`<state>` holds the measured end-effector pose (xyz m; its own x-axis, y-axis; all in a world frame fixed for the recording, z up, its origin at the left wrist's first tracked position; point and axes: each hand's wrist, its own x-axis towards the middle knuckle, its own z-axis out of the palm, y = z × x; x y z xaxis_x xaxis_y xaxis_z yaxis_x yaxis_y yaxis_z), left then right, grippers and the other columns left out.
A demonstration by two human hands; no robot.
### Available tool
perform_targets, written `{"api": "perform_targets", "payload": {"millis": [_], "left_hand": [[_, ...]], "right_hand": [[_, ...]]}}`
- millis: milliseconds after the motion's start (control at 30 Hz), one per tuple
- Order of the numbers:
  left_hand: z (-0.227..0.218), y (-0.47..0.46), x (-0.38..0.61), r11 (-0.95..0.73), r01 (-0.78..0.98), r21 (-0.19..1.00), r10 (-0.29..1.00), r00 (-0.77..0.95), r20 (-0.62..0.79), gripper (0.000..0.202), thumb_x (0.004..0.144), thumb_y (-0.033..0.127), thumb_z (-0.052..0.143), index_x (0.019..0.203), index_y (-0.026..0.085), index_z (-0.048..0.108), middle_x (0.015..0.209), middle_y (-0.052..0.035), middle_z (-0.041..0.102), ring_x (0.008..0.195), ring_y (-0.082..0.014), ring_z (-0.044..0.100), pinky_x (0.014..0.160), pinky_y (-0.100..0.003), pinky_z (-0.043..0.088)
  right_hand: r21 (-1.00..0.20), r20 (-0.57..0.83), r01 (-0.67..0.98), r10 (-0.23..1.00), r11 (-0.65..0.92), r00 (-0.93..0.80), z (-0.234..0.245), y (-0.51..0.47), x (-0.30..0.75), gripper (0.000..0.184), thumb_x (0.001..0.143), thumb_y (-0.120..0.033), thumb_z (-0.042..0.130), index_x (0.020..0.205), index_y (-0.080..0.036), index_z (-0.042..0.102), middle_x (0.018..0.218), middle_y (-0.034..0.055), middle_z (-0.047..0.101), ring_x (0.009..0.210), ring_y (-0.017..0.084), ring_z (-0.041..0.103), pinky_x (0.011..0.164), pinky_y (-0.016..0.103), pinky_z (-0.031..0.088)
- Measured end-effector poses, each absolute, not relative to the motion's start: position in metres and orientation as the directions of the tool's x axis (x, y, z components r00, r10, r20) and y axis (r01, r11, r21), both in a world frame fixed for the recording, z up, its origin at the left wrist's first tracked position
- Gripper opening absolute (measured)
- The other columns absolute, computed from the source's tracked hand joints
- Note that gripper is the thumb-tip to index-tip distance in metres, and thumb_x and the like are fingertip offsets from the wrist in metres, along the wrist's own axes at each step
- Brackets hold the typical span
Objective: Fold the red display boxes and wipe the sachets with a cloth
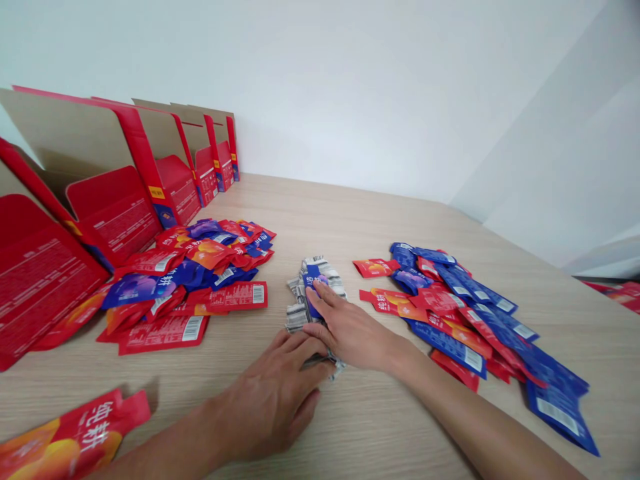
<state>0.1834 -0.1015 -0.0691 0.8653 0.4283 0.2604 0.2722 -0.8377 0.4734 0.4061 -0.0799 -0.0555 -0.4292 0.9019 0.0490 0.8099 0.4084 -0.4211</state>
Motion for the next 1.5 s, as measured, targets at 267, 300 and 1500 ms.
{"api": "perform_targets", "payload": {"millis": [267,300,1500], "left_hand": [[-0.067,-0.101,0.184,-0.841,0.245,0.482,0.398,0.884,0.246,0.038,0.094,0.007,0.053,0.125,0.026,0.063,0.133,-0.0044,0.065,0.129,-0.0236,0.056,0.118,-0.046,0.039],[-0.067,-0.101,0.184,-0.845,0.235,0.481,0.388,0.888,0.247,0.038,0.094,0.006,0.053,0.124,0.026,0.063,0.133,-0.0042,0.065,0.129,-0.0230,0.056,0.118,-0.045,0.039],[-0.071,-0.103,0.184,-0.862,0.227,0.454,0.381,0.881,0.282,0.032,0.095,0.006,0.054,0.120,0.024,0.062,0.124,-0.0039,0.065,0.117,-0.0237,0.058,0.110,-0.046,0.043]], "right_hand": [[-0.441,0.053,0.780,0.881,0.443,-0.470,-0.035,-0.089,0.404,0.051,0.104,-0.040,0.057,0.150,-0.019,0.060,0.157,0.0153,0.055,0.147,0.035,0.051,0.120,0.052,0.046],[-0.430,0.048,0.781,0.875,0.453,-0.481,-0.033,-0.089,0.404,0.049,0.103,-0.038,0.058,0.149,-0.020,0.061,0.156,0.0142,0.056,0.145,0.034,0.054,0.119,0.050,0.047],[-0.282,0.408,0.887,0.882,0.365,-0.234,-0.065,-0.077,0.421,0.025,0.100,-0.027,0.065,0.116,-0.015,0.078,0.132,0.0178,0.070,0.124,0.029,0.065,0.109,0.043,0.052]]}}
